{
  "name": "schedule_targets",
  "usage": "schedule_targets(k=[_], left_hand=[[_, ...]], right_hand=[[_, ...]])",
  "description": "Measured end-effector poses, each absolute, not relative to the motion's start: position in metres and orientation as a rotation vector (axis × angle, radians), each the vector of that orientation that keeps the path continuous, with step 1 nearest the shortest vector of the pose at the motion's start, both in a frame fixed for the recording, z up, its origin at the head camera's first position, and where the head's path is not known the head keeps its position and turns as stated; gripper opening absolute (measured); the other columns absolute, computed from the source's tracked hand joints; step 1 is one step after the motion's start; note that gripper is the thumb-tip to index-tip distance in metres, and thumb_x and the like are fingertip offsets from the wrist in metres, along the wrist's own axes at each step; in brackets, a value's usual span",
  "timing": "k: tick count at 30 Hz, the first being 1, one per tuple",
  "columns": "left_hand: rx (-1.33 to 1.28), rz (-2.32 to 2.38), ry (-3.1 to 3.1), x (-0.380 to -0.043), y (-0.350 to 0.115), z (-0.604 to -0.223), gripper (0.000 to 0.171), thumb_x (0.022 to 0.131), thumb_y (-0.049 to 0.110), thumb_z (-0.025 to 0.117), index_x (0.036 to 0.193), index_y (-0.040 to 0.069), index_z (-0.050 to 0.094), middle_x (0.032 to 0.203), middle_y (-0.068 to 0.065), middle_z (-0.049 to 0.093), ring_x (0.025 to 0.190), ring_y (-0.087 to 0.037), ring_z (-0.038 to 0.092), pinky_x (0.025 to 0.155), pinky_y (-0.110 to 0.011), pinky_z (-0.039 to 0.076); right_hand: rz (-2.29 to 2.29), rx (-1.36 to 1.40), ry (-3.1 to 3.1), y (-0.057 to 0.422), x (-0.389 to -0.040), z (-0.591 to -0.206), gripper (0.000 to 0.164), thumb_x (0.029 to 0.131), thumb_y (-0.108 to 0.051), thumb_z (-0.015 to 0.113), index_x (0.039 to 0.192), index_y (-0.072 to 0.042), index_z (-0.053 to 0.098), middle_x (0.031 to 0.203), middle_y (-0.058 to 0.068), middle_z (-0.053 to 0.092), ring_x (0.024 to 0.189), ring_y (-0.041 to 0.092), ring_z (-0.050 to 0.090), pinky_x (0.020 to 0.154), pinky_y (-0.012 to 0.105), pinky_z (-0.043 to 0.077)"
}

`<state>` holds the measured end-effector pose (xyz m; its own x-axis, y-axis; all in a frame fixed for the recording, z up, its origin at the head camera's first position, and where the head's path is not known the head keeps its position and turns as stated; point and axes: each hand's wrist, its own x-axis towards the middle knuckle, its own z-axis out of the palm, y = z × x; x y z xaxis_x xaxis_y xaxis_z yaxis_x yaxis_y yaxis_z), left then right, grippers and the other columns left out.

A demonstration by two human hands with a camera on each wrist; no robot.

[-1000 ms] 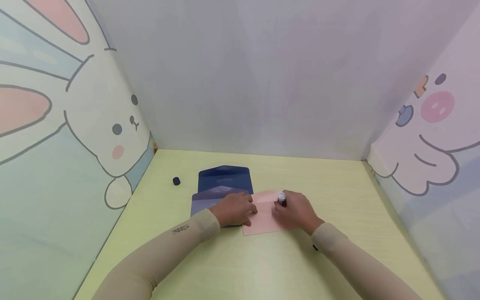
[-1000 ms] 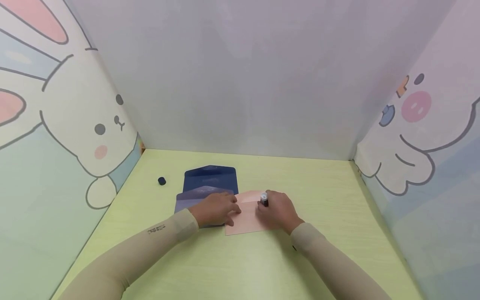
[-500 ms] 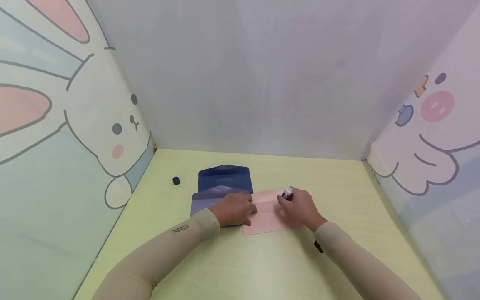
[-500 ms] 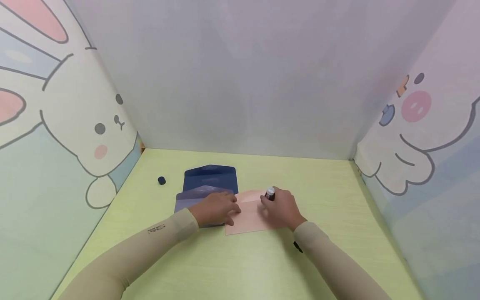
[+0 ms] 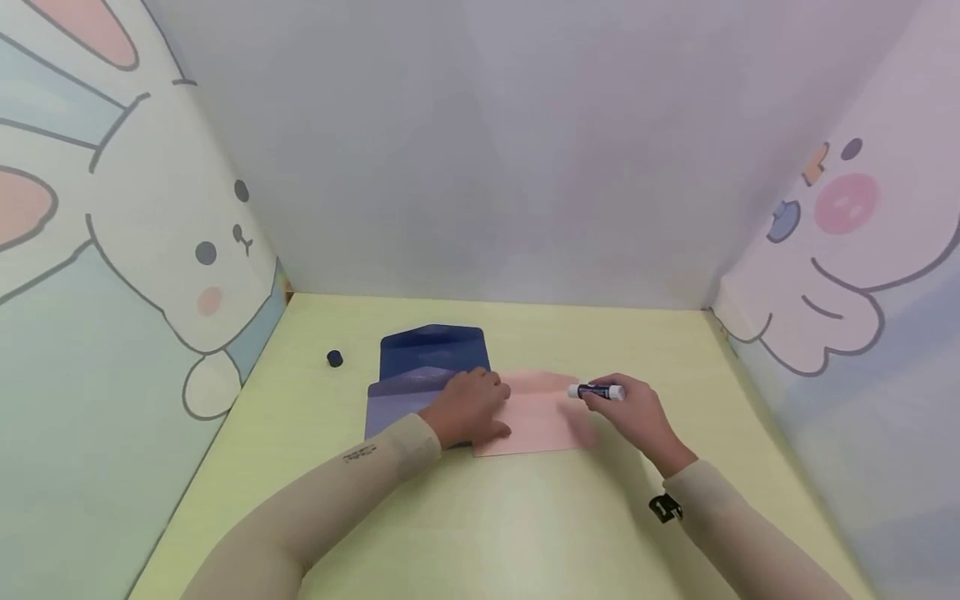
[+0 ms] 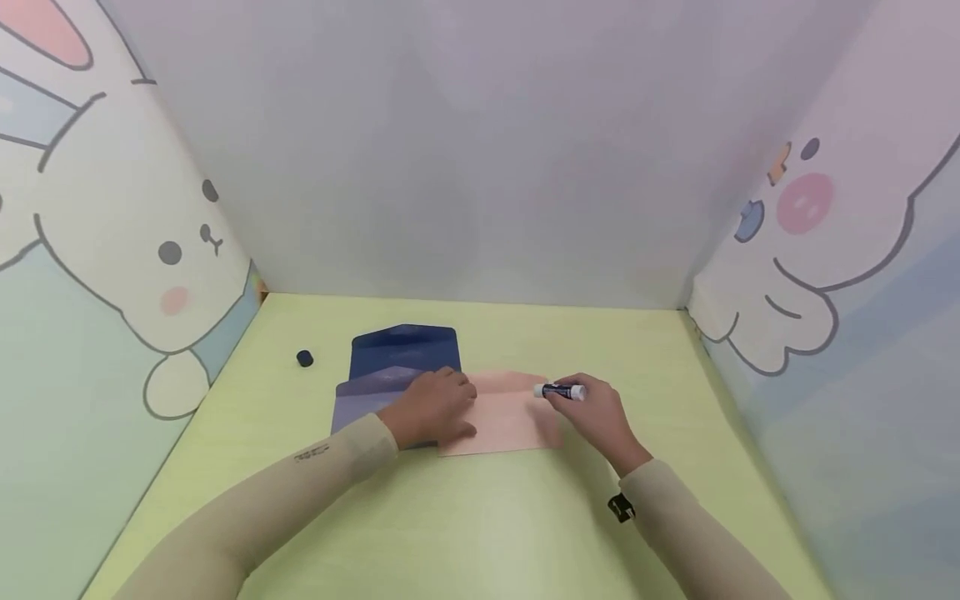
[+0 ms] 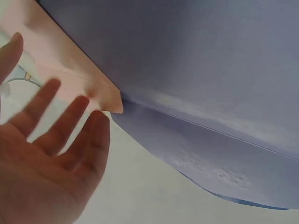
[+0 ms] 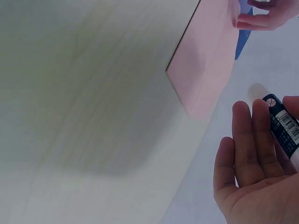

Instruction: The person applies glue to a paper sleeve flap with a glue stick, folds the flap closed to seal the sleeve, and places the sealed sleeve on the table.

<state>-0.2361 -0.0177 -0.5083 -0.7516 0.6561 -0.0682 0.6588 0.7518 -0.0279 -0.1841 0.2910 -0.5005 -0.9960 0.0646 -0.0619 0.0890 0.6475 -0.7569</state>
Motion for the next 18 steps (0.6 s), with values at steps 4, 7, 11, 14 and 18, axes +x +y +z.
schedule_targets(k=[4, 7, 11, 14, 18], left_hand=[[0.973, -0.025, 2.940, -0.243, -0.006, -0.511, 0.096, 0.085, 0.073, 0.081, 0.152, 0.011, 0.055, 0.141, -0.009, 0.064, 0.127, -0.028, 0.060, 0.105, -0.046, 0.056], [0.897, 0.021, 2.940, -0.248, -0.002, -0.512, 0.107, 0.080, 0.072, 0.086, 0.156, 0.007, 0.049, 0.144, -0.013, 0.062, 0.131, -0.032, 0.060, 0.107, -0.048, 0.055], [0.920, 0.053, 2.945, -0.250, 0.001, -0.513, 0.093, 0.080, 0.065, 0.090, 0.144, 0.007, 0.055, 0.132, -0.010, 0.065, 0.119, -0.029, 0.062, 0.099, -0.046, 0.057], [1.004, 0.069, 2.957, -0.249, 0.002, -0.511, 0.081, 0.083, 0.058, 0.091, 0.138, 0.010, 0.056, 0.125, -0.007, 0.064, 0.113, -0.026, 0.062, 0.095, -0.043, 0.057], [1.123, 0.050, 2.932, -0.245, 0.006, -0.508, 0.064, 0.089, 0.050, 0.089, 0.133, 0.015, 0.058, 0.117, -0.003, 0.064, 0.104, -0.022, 0.062, 0.089, -0.038, 0.055]], right_hand=[[-1.315, 0.222, 2.805, 0.304, -0.167, -0.499, 0.047, 0.097, -0.047, 0.079, 0.128, -0.011, 0.074, 0.117, 0.015, 0.080, 0.095, 0.023, 0.073, 0.071, 0.030, 0.057], [-1.379, 0.291, 2.760, 0.309, -0.156, -0.498, 0.047, 0.097, -0.046, 0.080, 0.128, -0.011, 0.074, 0.111, 0.011, 0.083, 0.099, 0.026, 0.075, 0.072, 0.028, 0.057], [-1.428, 0.349, 2.721, 0.315, -0.143, -0.494, 0.051, 0.097, -0.048, 0.080, 0.131, -0.010, 0.073, 0.110, 0.008, 0.084, 0.102, 0.023, 0.075, 0.072, 0.029, 0.057], [-1.445, 0.366, 2.726, 0.321, -0.134, -0.490, 0.051, 0.098, -0.048, 0.080, 0.131, -0.010, 0.073, 0.109, 0.008, 0.085, 0.102, 0.022, 0.077, 0.074, 0.030, 0.058], [-1.453, 0.385, 2.737, 0.330, -0.126, -0.488, 0.051, 0.099, -0.048, 0.078, 0.131, -0.009, 0.072, 0.106, 0.007, 0.085, 0.101, 0.019, 0.080, 0.078, 0.031, 0.059]])
